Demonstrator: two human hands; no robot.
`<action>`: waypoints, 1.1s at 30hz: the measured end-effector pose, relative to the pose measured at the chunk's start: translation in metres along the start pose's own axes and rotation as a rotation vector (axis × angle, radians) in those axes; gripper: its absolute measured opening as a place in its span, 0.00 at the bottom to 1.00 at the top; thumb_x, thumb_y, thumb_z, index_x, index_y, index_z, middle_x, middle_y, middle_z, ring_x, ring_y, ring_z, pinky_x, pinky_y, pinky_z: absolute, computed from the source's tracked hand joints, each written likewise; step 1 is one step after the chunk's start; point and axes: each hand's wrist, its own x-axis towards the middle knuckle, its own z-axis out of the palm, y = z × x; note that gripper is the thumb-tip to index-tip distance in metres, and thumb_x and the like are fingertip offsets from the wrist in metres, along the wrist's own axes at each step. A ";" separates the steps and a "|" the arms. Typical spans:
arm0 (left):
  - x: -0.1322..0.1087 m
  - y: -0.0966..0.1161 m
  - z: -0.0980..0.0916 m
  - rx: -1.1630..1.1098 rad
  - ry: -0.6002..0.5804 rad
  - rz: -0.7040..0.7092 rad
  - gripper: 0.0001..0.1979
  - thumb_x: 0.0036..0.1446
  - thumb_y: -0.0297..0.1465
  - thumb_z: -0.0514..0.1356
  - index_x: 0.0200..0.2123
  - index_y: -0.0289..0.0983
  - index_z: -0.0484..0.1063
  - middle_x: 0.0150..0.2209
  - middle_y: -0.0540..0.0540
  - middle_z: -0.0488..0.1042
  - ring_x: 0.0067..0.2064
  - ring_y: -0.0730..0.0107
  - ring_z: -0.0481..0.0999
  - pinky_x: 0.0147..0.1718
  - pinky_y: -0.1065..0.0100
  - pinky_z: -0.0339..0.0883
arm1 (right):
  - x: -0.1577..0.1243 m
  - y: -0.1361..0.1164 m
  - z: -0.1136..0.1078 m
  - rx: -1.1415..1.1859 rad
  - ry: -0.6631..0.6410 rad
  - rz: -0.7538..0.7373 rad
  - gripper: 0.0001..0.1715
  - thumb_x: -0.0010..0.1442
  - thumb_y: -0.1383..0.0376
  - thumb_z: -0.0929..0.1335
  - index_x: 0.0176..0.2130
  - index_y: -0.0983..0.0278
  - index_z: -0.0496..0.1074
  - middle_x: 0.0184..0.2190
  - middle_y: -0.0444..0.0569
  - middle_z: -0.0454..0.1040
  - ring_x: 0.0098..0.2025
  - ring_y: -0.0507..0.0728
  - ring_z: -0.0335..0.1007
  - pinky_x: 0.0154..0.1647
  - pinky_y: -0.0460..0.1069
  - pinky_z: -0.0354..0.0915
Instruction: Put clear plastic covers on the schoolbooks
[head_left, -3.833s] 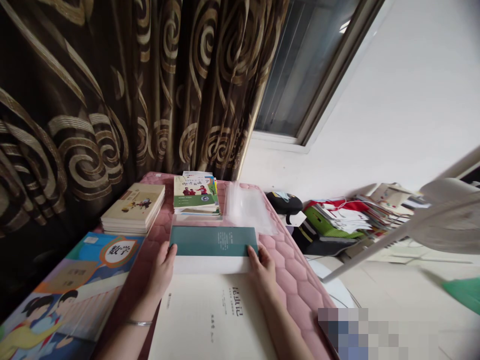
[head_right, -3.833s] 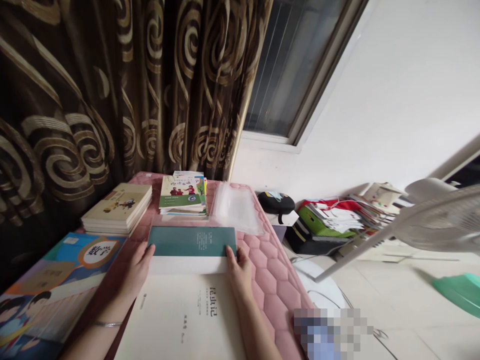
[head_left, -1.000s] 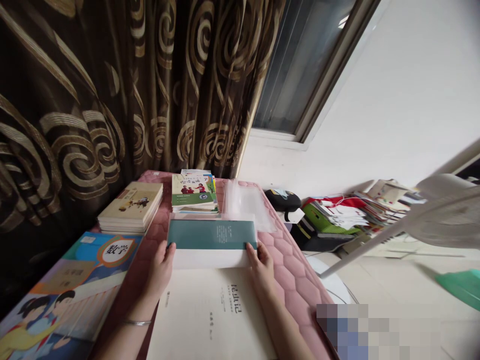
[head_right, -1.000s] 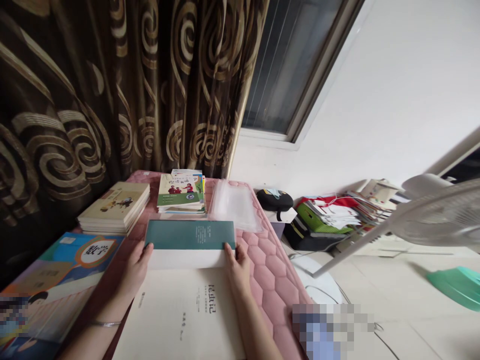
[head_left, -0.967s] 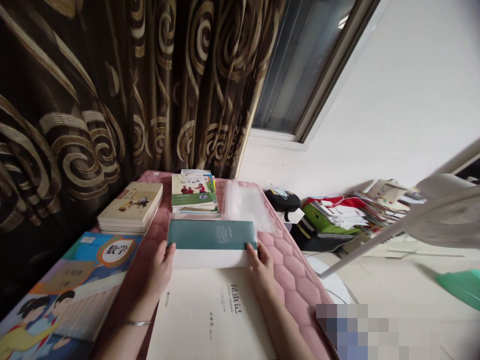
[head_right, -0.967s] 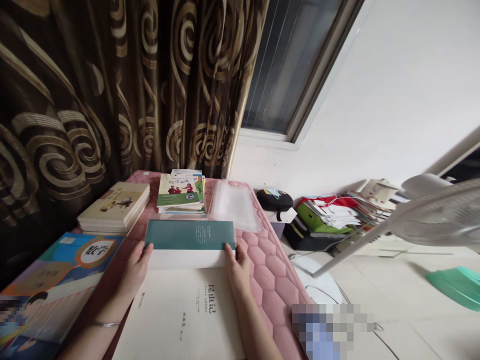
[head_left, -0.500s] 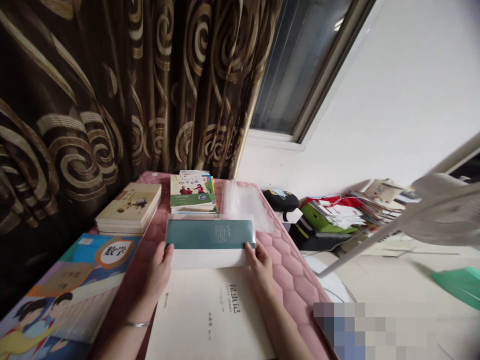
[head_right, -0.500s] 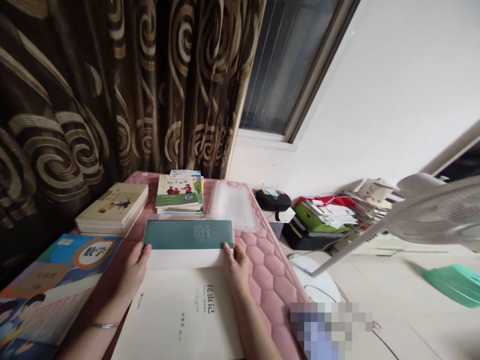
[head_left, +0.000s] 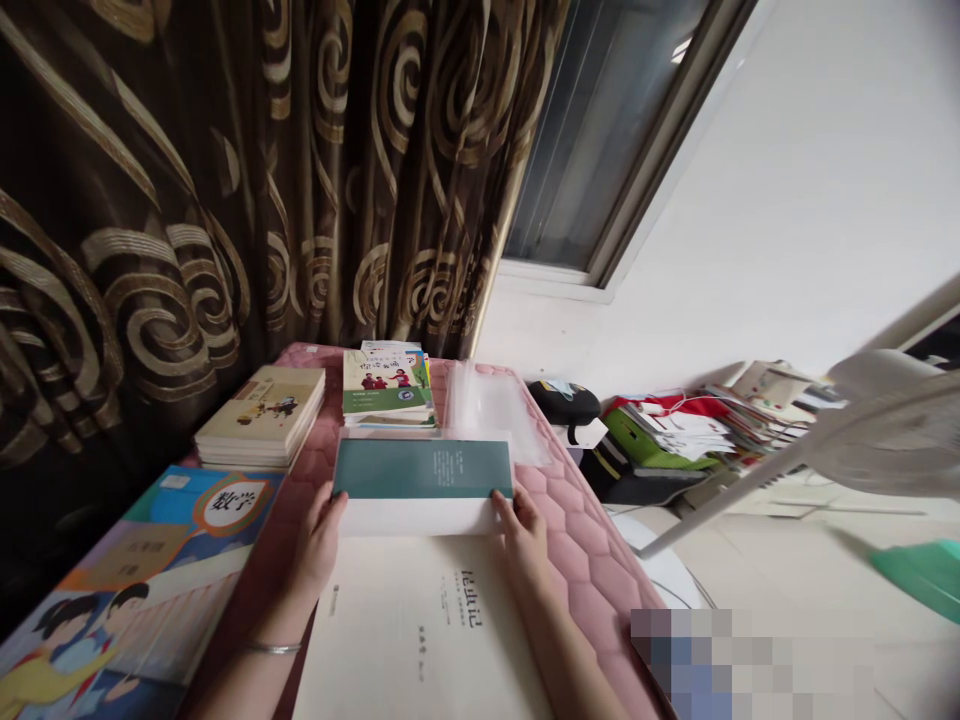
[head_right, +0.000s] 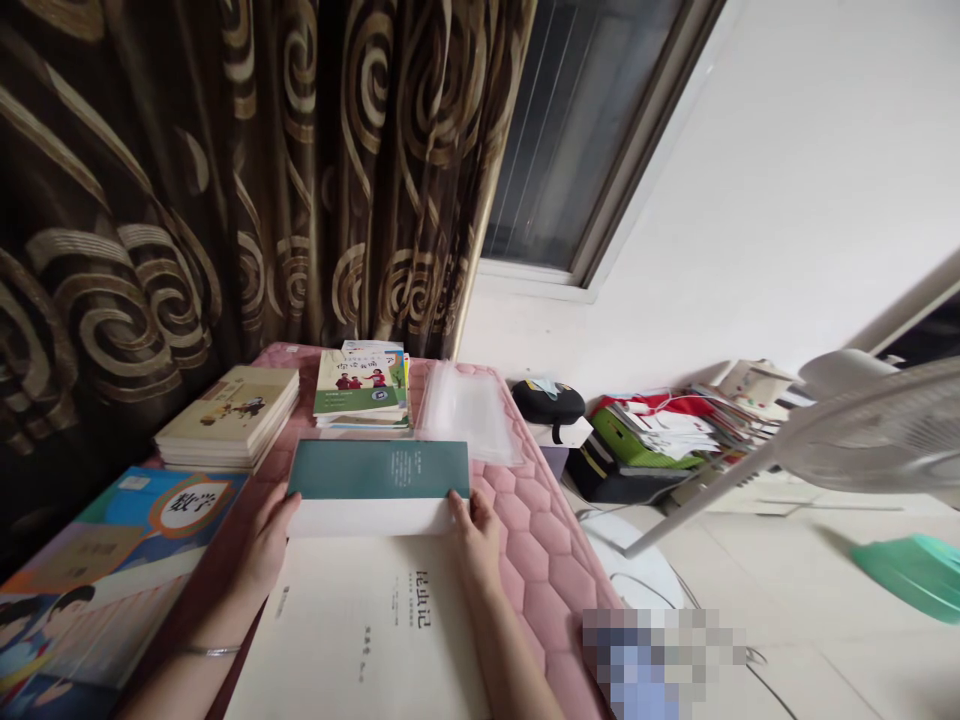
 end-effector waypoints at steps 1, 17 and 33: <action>0.000 0.001 -0.001 -0.018 -0.023 -0.022 0.24 0.50 0.50 0.57 0.42 0.38 0.72 0.47 0.39 0.78 0.51 0.54 0.75 0.49 0.59 0.69 | 0.000 0.000 0.000 -0.008 0.004 -0.002 0.21 0.53 0.49 0.71 0.40 0.61 0.74 0.26 0.43 0.69 0.33 0.57 0.65 0.31 0.48 0.62; -0.003 0.016 0.000 -0.003 -0.087 -0.025 0.23 0.49 0.54 0.56 0.33 0.39 0.69 0.36 0.44 0.77 0.42 0.58 0.75 0.43 0.63 0.69 | -0.002 -0.005 0.002 -0.012 0.019 -0.011 0.19 0.53 0.48 0.71 0.33 0.61 0.72 0.26 0.43 0.69 0.32 0.56 0.63 0.30 0.48 0.60; -0.001 0.004 0.002 -0.032 -0.065 -0.082 0.25 0.49 0.53 0.57 0.39 0.38 0.70 0.44 0.40 0.78 0.48 0.55 0.74 0.48 0.61 0.67 | -0.001 -0.003 0.002 0.058 -0.016 0.006 0.18 0.53 0.51 0.72 0.37 0.60 0.74 0.29 0.44 0.71 0.35 0.57 0.66 0.33 0.49 0.63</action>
